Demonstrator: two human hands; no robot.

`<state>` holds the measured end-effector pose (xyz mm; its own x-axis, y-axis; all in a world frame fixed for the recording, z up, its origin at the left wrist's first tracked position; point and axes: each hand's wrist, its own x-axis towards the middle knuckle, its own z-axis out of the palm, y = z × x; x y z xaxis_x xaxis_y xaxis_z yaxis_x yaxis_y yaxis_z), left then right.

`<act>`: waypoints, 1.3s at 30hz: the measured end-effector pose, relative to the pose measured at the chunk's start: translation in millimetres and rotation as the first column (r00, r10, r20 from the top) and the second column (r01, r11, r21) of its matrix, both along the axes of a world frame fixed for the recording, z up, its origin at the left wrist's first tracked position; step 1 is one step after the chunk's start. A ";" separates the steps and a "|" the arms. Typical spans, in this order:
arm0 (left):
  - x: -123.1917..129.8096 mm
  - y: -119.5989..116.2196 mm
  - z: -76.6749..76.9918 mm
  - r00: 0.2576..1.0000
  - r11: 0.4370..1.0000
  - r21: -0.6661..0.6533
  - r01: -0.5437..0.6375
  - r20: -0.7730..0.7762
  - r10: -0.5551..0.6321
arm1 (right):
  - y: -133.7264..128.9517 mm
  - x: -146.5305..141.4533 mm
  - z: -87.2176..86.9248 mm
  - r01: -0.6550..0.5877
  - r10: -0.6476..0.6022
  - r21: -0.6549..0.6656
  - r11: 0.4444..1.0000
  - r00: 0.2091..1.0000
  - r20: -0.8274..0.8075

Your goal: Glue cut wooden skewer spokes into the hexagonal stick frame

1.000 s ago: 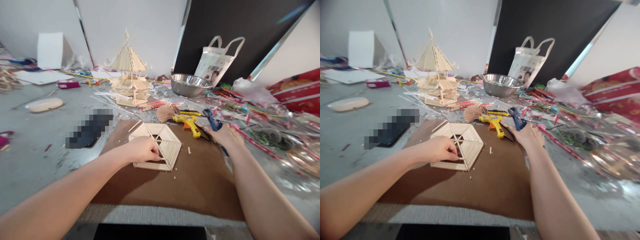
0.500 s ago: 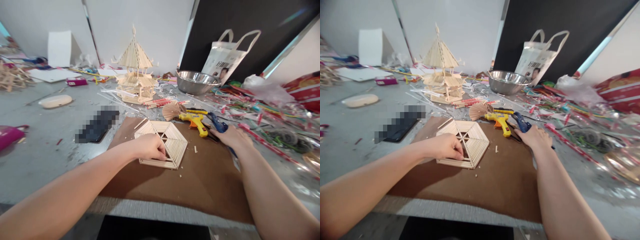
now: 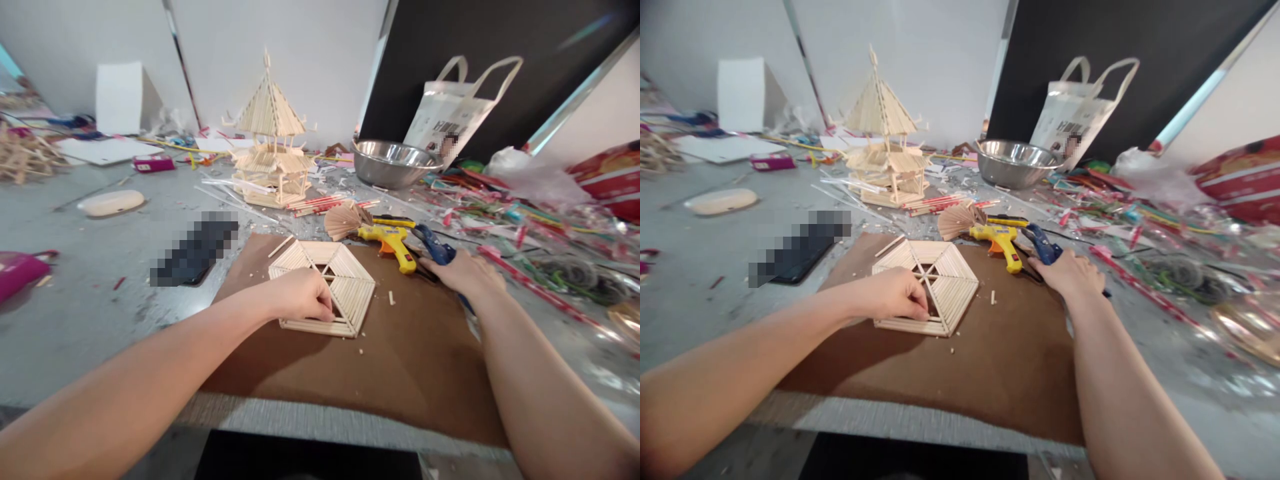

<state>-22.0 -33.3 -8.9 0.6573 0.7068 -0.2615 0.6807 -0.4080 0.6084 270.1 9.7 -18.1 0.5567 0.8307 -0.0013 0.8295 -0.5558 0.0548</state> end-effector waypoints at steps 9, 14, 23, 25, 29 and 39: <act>4.2 -4.3 1.0 1.000 1.000 -0.006 -0.020 -0.007 0.019 | -4.0 -4.7 4.1 -0.011 0.011 0.007 1.000 1.000 -0.010; 5.5 -5.1 1.4 0.999 0.999 -0.004 -0.037 0.008 0.037 | -2.6 -2.6 3.2 -0.023 0.023 0.016 1.000 0.999 -0.028; 5.1 -3.2 -2.1 1.000 1.000 0.014 -0.015 0.011 0.014 | -3.1 -2.1 3.2 -0.034 0.035 0.025 0.999 0.999 -0.035; 4.9 -3.1 -1.5 1.000 1.000 0.012 -0.011 0.005 0.011 | -2.6 -2.0 3.2 -0.037 0.038 0.024 0.999 0.999 -0.031; 4.6 -3.4 0.1 1.000 1.000 0.014 -0.012 -0.011 0.012 | -1.2 -0.8 2.1 -0.045 0.046 0.016 0.999 0.999 -0.024; 4.6 -3.1 0.9 0.999 1.000 -0.007 -0.007 -0.036 0.007 | -4.6 -4.0 4.5 -0.047 0.047 0.014 0.999 0.998 -0.032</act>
